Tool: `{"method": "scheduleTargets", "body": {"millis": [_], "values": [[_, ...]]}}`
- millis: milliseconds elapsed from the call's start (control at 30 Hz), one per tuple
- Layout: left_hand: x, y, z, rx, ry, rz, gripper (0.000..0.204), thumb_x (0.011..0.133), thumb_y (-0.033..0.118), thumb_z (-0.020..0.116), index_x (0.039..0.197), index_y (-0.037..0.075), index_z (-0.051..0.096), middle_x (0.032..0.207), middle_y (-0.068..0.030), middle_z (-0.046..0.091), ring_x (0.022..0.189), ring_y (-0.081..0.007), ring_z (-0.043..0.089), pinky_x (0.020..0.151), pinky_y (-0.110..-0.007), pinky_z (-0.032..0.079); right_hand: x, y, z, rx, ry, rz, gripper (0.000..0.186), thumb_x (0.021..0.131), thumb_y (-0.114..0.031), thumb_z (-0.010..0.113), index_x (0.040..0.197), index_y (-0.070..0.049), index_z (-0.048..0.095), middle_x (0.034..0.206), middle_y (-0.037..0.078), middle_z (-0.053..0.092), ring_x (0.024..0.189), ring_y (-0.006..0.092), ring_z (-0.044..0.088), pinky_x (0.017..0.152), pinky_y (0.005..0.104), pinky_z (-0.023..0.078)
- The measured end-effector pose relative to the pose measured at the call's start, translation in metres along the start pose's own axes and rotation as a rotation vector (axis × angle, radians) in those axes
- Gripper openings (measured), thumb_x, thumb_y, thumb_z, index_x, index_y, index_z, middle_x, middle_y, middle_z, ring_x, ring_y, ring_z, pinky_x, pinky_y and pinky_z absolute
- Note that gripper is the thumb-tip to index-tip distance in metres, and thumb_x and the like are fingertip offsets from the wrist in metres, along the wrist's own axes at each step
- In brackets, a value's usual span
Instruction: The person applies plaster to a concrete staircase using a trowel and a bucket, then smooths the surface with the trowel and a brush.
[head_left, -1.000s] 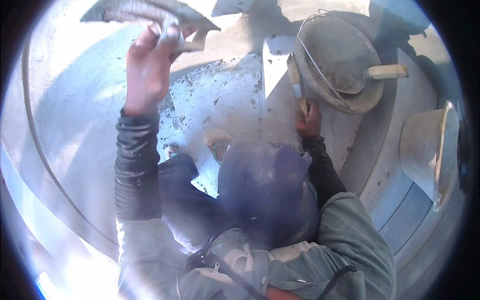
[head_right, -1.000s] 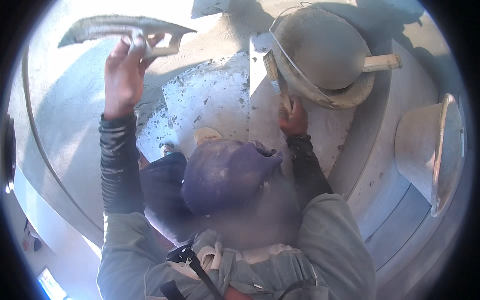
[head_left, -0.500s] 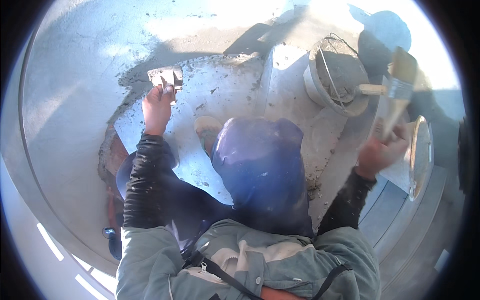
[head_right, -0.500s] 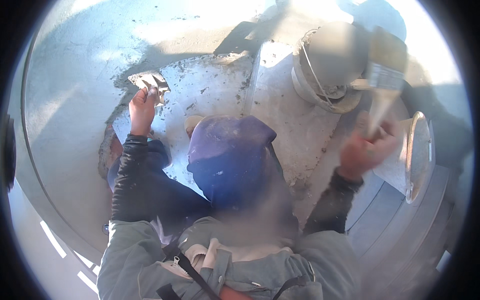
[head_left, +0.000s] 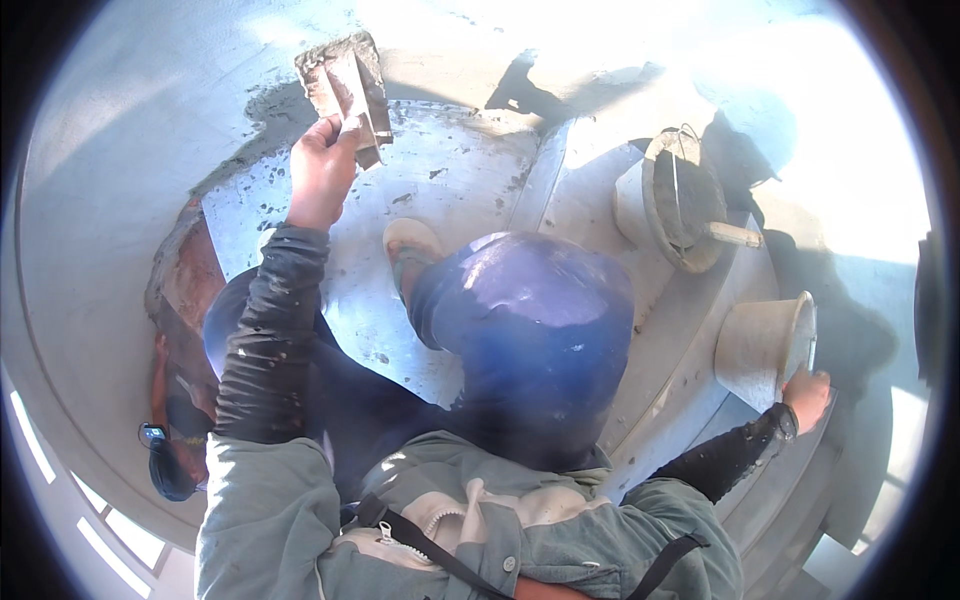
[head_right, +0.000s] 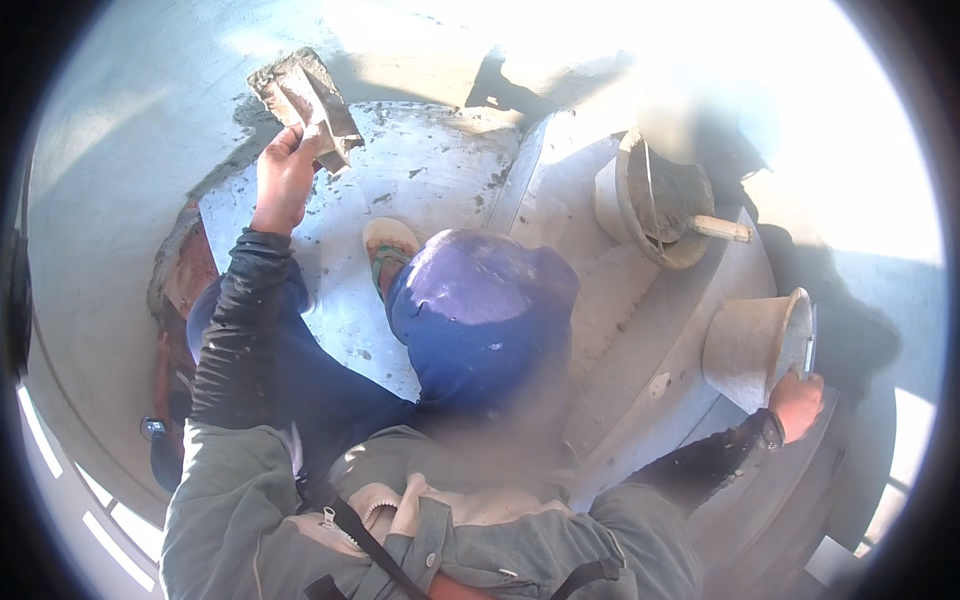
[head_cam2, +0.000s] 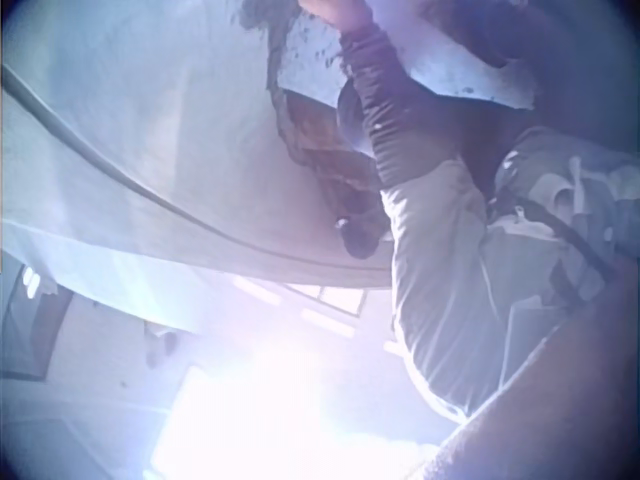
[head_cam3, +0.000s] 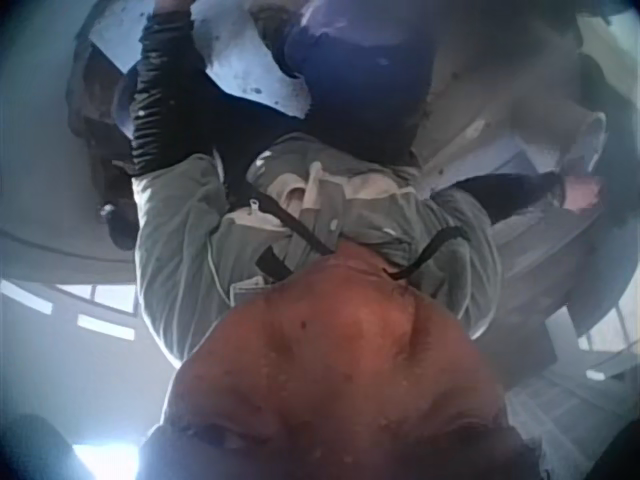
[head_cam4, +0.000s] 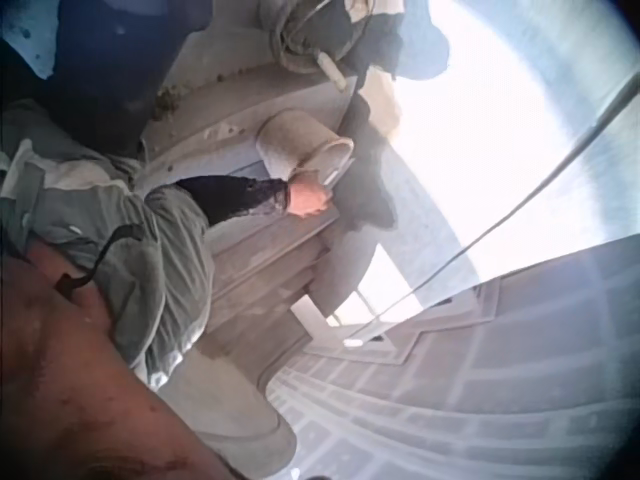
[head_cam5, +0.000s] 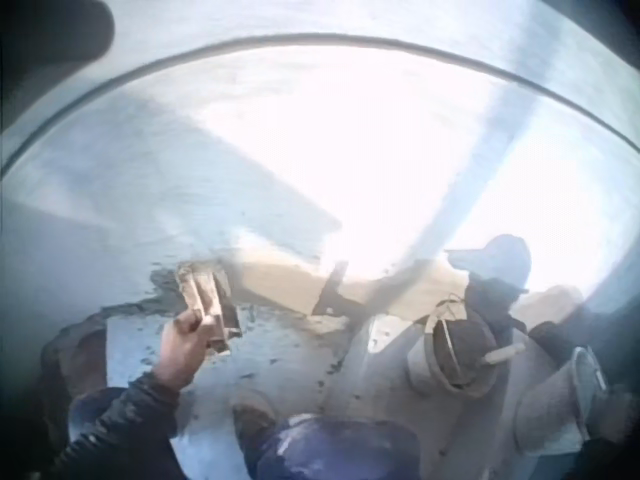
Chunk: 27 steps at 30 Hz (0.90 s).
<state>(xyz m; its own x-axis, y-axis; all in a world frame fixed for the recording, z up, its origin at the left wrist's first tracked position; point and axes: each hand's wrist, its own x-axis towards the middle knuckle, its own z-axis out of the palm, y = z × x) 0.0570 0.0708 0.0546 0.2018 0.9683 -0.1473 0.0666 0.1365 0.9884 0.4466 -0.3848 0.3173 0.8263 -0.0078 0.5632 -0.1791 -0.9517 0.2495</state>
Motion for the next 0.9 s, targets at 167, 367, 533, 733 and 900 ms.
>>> {"method": "scheduleTargets", "body": {"millis": [167, 367, 533, 733, 900], "values": [[-0.011, -0.005, 0.003, 0.073, -0.064, 0.093, 0.025, 0.093, 0.016, 0.065, 0.109, -0.002, 0.071, 0.081, -0.0021, 0.069, 0.067, -0.0054, 0.054, 0.062, -0.024, 0.045, -0.105, -0.177, -0.033, 1.39, -0.401, -1.123, 0.023, 0.097, -0.009, 0.061, 0.117, 0.001, 0.064, 0.112, 0.012, 0.068, 0.106, 0.0187, 0.064, 0.095, 0.032, 0.048], [-0.03, 0.014, 0.029, 0.188, -0.16, 0.183, 0.024, 0.09, 0.014, 0.066, 0.107, -0.002, 0.072, 0.083, -0.0089, 0.073, 0.073, -0.0095, 0.063, 0.071, -0.028, 0.051, -0.272, -0.354, -0.021, 1.316, -1.321, -1.648, 0.03, 0.09, -0.016, 0.072, 0.114, 0.001, 0.065, 0.107, 0.015, 0.07, 0.099, 0.0221, 0.067, 0.088, 0.0337, 0.053], [-0.029, 0.024, 0.011, 0.309, -0.056, 0.174, 0.025, 0.091, 0.015, 0.069, 0.109, -0.001, 0.073, 0.082, -0.0089, 0.074, 0.072, -0.0107, 0.065, 0.068, -0.028, 0.052, -0.319, -0.375, -0.047, 1.259, -1.011, -1.564, 0.04, 0.082, -0.028, 0.077, 0.099, 0.004, 0.061, 0.094, 0.02, 0.07, 0.09, 0.0354, 0.068, 0.079, 0.0425, 0.053], [-0.029, 0.03, 0.025, 0.094, -0.161, 0.084, 0.025, 0.091, 0.016, 0.07, 0.111, 0.001, 0.073, 0.083, -0.0073, 0.074, 0.073, -0.0103, 0.066, 0.068, -0.029, 0.053, -0.319, -0.384, -0.038, 1.482, -0.943, -1.42, 0.031, 0.082, -0.019, 0.075, 0.094, 0.0, 0.054, 0.087, 0.02, 0.068, 0.077, 0.036, 0.067, 0.068, 0.0405, 0.053], [-0.022, 0.024, 0.025, 0.4, -0.19, 0.467, 0.026, 0.09, 0.015, 0.071, 0.112, 0.0, 0.07, 0.104, -0.0127, 0.073, 0.09, -0.0224, 0.07, 0.079, -0.035, 0.054, -0.282, -0.394, -0.022, 1.579, -0.708, -1.166, 0.025, 0.092, -0.013, 0.066, 0.113, 0.0, 0.059, 0.098, 0.018, 0.071, 0.088, 0.0249, 0.07, 0.078, 0.0363, 0.055]]}}
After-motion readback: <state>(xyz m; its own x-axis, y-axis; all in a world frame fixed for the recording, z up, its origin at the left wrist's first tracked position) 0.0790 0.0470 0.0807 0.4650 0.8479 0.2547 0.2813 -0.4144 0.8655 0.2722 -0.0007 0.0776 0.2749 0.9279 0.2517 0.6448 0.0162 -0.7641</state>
